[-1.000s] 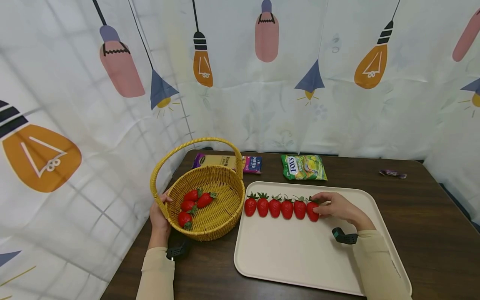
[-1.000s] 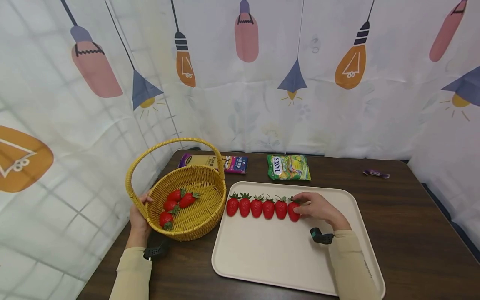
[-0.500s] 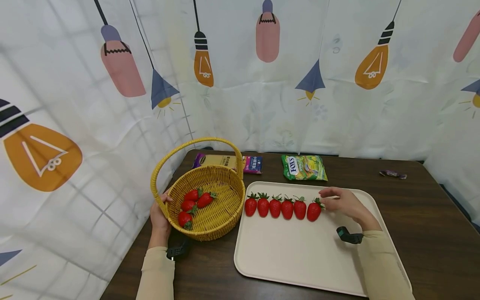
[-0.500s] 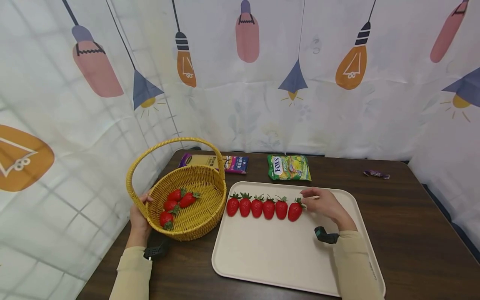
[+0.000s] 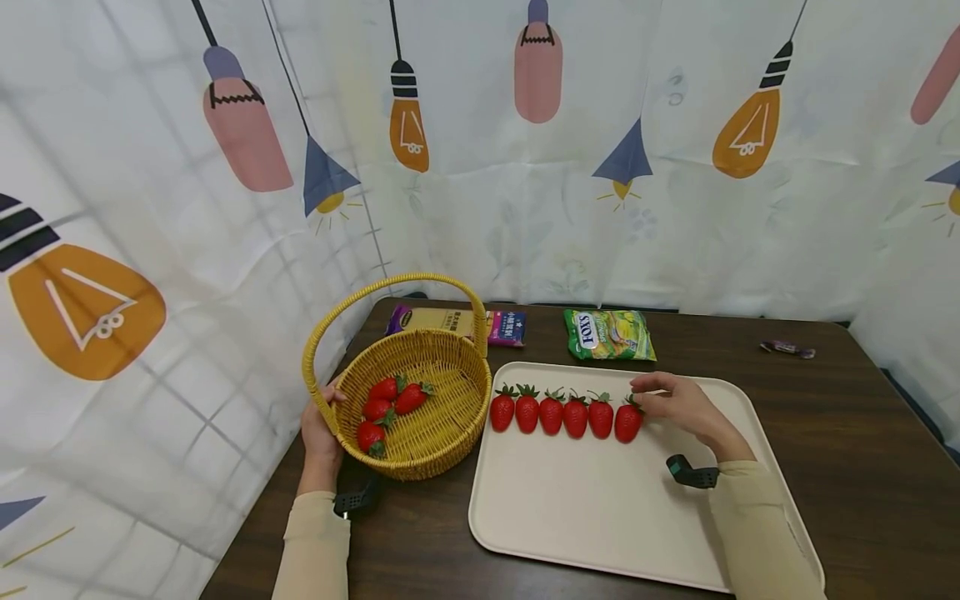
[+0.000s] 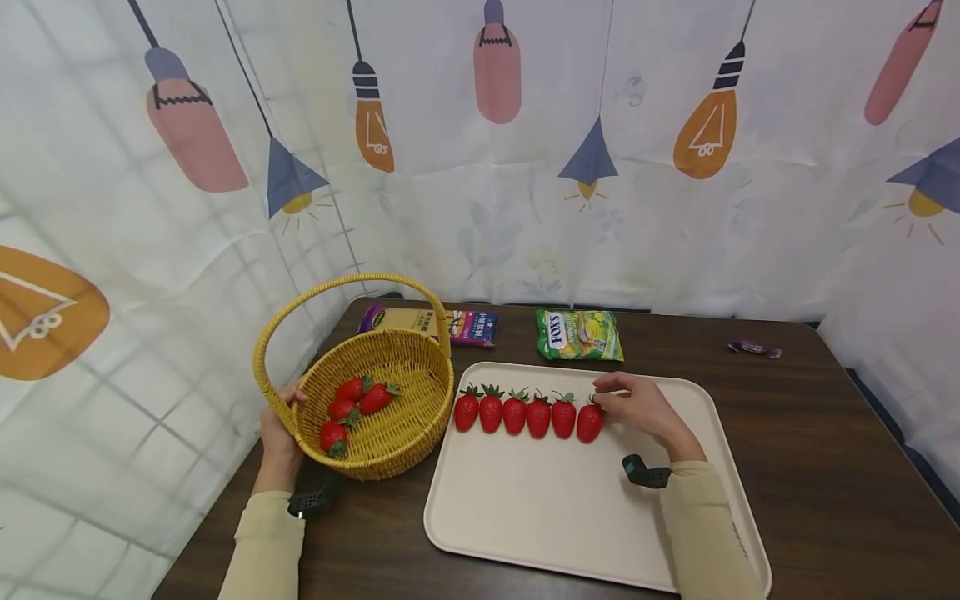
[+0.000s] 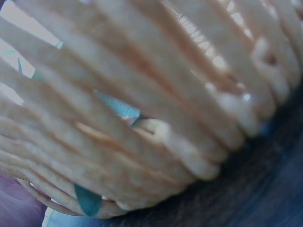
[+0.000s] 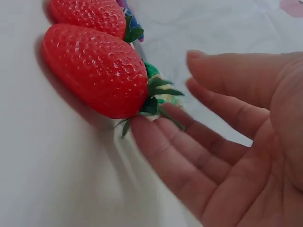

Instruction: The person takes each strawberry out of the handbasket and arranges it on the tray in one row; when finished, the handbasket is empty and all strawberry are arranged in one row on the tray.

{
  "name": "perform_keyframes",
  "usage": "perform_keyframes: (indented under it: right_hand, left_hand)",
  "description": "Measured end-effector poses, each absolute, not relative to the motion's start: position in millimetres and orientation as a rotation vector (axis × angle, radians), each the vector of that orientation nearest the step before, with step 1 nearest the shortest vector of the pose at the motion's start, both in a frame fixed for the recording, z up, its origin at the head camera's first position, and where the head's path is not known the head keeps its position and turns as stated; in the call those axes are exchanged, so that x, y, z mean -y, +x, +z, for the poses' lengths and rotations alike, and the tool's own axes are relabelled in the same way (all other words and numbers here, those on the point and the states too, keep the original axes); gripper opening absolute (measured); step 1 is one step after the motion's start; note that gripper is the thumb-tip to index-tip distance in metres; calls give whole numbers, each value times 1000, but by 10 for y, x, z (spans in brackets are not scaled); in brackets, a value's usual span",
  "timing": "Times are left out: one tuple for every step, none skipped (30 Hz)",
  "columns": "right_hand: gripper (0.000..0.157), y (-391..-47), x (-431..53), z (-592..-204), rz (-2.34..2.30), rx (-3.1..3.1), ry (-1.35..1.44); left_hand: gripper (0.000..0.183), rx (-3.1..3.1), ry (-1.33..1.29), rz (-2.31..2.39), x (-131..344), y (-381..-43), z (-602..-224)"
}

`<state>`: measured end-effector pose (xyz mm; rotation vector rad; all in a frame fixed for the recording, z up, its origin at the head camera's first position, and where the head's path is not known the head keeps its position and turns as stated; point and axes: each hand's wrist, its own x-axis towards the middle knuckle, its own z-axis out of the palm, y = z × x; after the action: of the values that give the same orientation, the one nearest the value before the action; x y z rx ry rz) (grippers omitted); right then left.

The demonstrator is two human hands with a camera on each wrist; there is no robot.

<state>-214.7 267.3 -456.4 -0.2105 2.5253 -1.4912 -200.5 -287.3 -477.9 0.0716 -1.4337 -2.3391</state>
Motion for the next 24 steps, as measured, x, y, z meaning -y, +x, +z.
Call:
perform_keyframes:
  right_hand:
    - [43,-2141,-2673,-4553,-1512,-2526,-203]
    - [44,-2136,-2676,-4543,-1532,-2528,-195]
    - [45,-2133,-2680,-4536,-1553,-2531,-188]
    - [45,-2132,-2685,-4530,-1570,-2534,-183]
    - [45,-2133,-2692,-4527,-1580,-2540,-176]
    - [46,-2134,-2699,-4526,-1586,-2543,-169]
    - [46,-2136,-2705,-4526,-1590,-2545,-163]
    - [46,-2138,-2710,-4525,-1594,-2545,-159]
    - [46,-2140,-2714,-4523,-1593,-2547,-156]
    - [46,-2140,-2718,-4519,-1590,-2551,-154]
    - [46,-2137,-2719,-4510,-1582,-2560,-150]
    - [46,-2134,-2721,-4498,-1572,-2571,-144]
    - [46,-2126,-2722,-4480,-1566,-2582,-133]
    - [46,-2117,-2722,-4458,-1566,-2590,-123]
    - [47,-2105,-2721,-4431,-1579,-2594,-120]
    - [47,-2093,-2717,-4399,-1604,-2594,-120]
    - [48,-2082,-2712,-4364,-1638,-2590,-118]
    - [48,-2072,-2707,-4331,-1681,-2581,-123]
    - [48,-2059,-2698,-4294,-1730,-2565,-132]
    - [49,-2050,-2685,-4260,-1777,-2551,-151]
    - [48,-2041,-2669,-4227,-1819,-2535,-174]
    - [48,-2031,-2649,-4198,-1846,-2525,-189]
    - [48,-2021,-2623,-4171,-1864,-2516,-202]
    - [47,-2012,-2594,-4149,-1876,-2506,-220]
  left_hand:
    - [34,1433,63,-2338,2869,-2006,-4777]
    - [34,1433,52,-2336,2866,-2008,-4776]
    - [34,1431,39,-2338,2865,-2010,-4775]
    - [34,1430,30,-2340,2864,-2012,-4772]
    - [34,1428,24,-2339,2862,-2014,-4769]
    - [33,1427,19,-2338,2862,-2017,-4769]
    - [33,1427,18,-2337,2861,-2019,-4768]
    - [33,1428,16,-2336,2860,-2022,-4767]
    - [34,1428,22,-2334,2858,-2024,-4767]
    - [33,1432,28,-2329,2856,-2024,-4766]
    - [33,1435,36,-2324,2854,-2026,-4766]
    - [33,1439,45,-2319,2850,-2026,-4764]
    - [33,1441,54,-2317,2847,-2027,-4762]
    - [34,1445,57,-2316,2845,-2029,-4762]
    - [34,1445,63,-2316,2844,-2031,-4762]
    - [34,1449,61,-2316,2843,-2033,-4761]
    - [34,1450,57,-2318,2842,-2037,-4761]
    - [34,1453,51,-2320,2841,-2042,-4760]
    - [34,1455,44,-2322,2841,-2047,-4759]
    - [34,1455,39,-2325,2840,-2051,-4756]
    - [34,1461,40,-2321,2840,-2053,-4751]
    - [34,1461,43,-2320,2839,-2056,-4748]
    - [34,1458,52,-2321,2838,-2057,-4743]
    - [34,1456,69,-2320,2835,-2055,-4737]
